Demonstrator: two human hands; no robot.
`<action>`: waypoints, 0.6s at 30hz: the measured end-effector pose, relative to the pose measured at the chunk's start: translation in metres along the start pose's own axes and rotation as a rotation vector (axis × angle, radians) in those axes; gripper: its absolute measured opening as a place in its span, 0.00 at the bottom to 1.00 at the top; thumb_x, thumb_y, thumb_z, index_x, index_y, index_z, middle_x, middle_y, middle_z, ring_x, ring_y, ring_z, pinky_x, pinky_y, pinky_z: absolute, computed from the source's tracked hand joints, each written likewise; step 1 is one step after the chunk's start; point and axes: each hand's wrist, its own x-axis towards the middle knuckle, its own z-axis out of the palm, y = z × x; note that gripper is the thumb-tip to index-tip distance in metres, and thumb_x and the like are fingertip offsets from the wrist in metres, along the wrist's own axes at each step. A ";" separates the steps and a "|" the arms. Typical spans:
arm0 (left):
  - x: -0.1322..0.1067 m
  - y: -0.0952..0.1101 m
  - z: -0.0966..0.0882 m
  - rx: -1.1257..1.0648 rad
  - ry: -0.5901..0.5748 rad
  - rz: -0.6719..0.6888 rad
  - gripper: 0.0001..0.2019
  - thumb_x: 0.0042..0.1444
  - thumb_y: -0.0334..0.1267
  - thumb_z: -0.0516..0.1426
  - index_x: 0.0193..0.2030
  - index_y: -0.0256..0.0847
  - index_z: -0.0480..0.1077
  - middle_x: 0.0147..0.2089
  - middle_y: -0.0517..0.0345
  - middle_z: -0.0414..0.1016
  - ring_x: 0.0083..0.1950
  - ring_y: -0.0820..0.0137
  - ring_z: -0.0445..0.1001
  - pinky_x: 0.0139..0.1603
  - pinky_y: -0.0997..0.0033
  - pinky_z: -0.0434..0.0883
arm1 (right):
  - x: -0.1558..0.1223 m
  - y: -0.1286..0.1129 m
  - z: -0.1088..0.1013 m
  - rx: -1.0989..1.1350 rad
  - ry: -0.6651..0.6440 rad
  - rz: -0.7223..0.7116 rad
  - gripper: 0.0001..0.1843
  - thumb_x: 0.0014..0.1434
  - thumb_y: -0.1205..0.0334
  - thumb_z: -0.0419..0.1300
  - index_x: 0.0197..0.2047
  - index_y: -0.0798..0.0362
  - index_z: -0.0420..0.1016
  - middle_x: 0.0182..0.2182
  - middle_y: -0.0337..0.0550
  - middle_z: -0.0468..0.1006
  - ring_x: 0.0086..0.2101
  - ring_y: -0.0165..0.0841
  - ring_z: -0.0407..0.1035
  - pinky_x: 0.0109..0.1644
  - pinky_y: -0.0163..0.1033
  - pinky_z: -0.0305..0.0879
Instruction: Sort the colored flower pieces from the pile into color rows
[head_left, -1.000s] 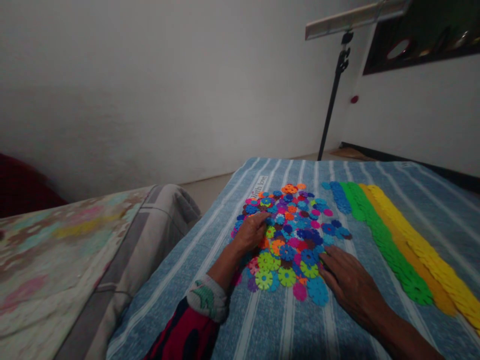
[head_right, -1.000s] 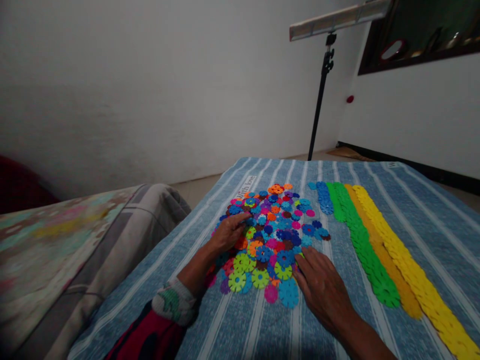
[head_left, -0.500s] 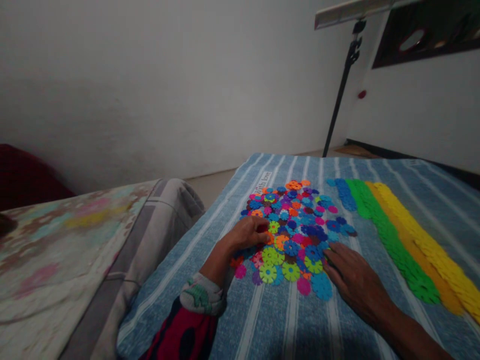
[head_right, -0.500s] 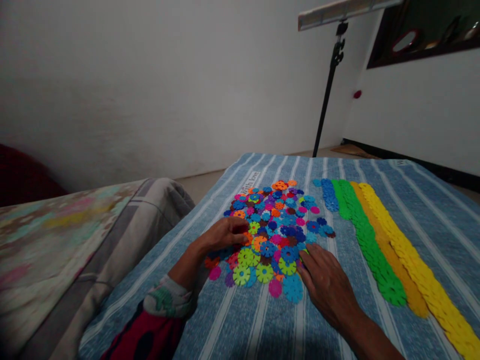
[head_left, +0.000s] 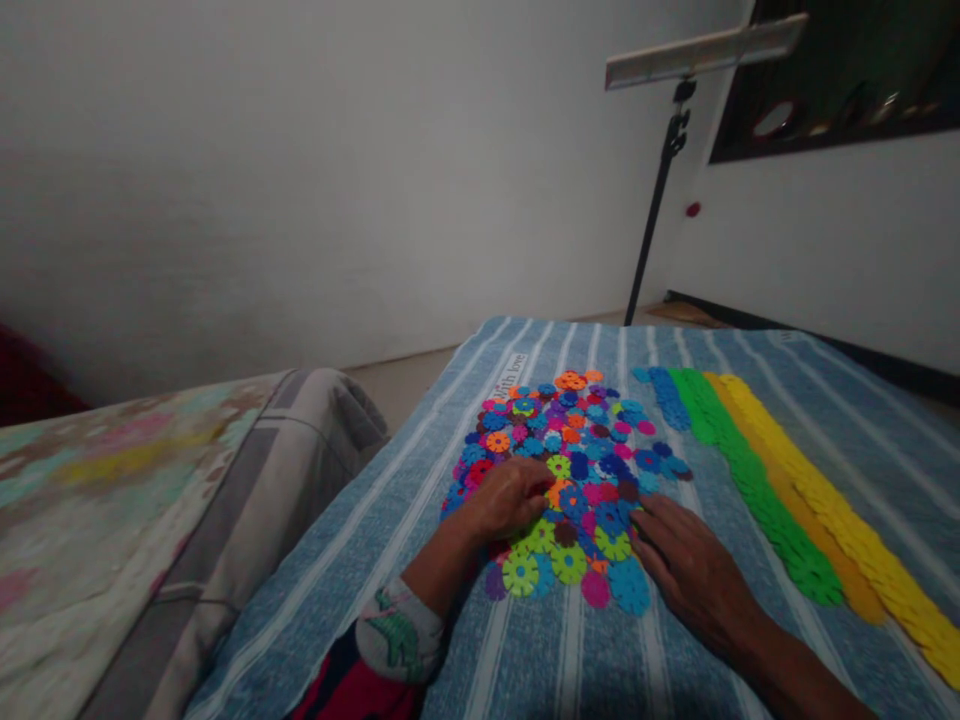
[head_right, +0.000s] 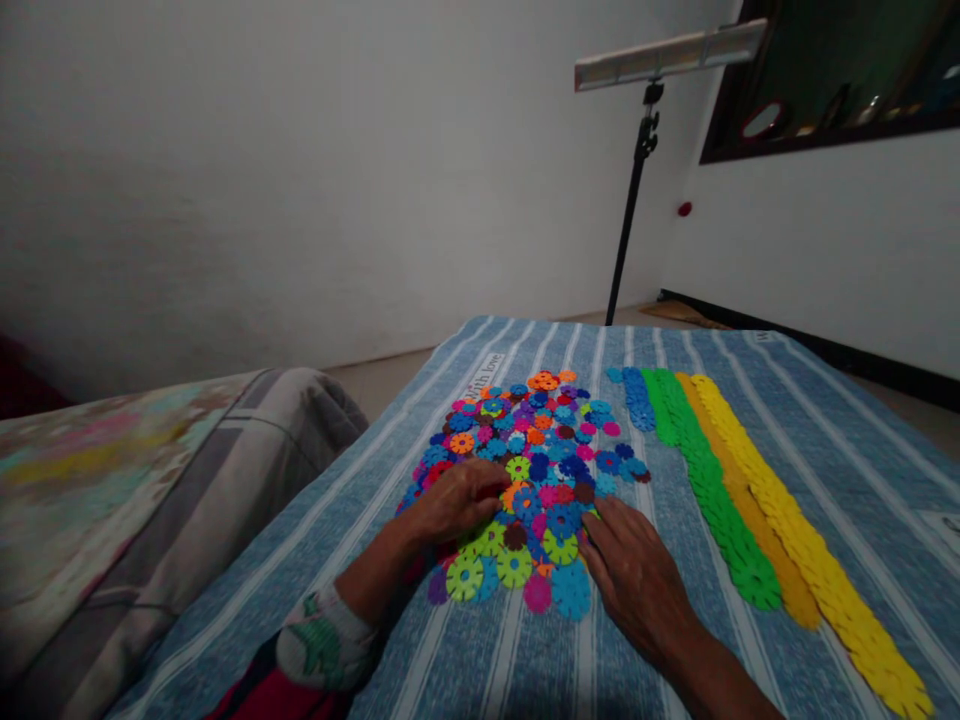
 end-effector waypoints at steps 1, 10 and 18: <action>0.001 0.000 0.001 -0.001 0.004 0.006 0.10 0.54 0.32 0.53 0.41 0.42 0.73 0.41 0.56 0.76 0.46 0.65 0.72 0.51 0.67 0.67 | 0.000 -0.001 0.000 0.004 0.002 -0.003 0.15 0.68 0.58 0.51 0.49 0.54 0.77 0.48 0.53 0.80 0.50 0.43 0.73 0.54 0.52 0.72; 0.003 0.001 0.012 -0.057 0.060 0.061 0.08 0.55 0.29 0.52 0.38 0.40 0.71 0.39 0.54 0.75 0.44 0.66 0.72 0.50 0.68 0.67 | 0.005 -0.013 -0.006 0.163 -0.023 -0.025 0.17 0.67 0.63 0.52 0.55 0.52 0.74 0.52 0.51 0.79 0.53 0.40 0.73 0.56 0.49 0.71; 0.003 0.007 0.016 -0.099 0.099 0.144 0.09 0.59 0.32 0.51 0.40 0.39 0.72 0.39 0.53 0.76 0.43 0.65 0.72 0.47 0.67 0.68 | 0.011 -0.042 -0.015 0.204 -0.258 -0.171 0.28 0.60 0.52 0.62 0.62 0.47 0.69 0.64 0.54 0.66 0.64 0.51 0.58 0.61 0.60 0.62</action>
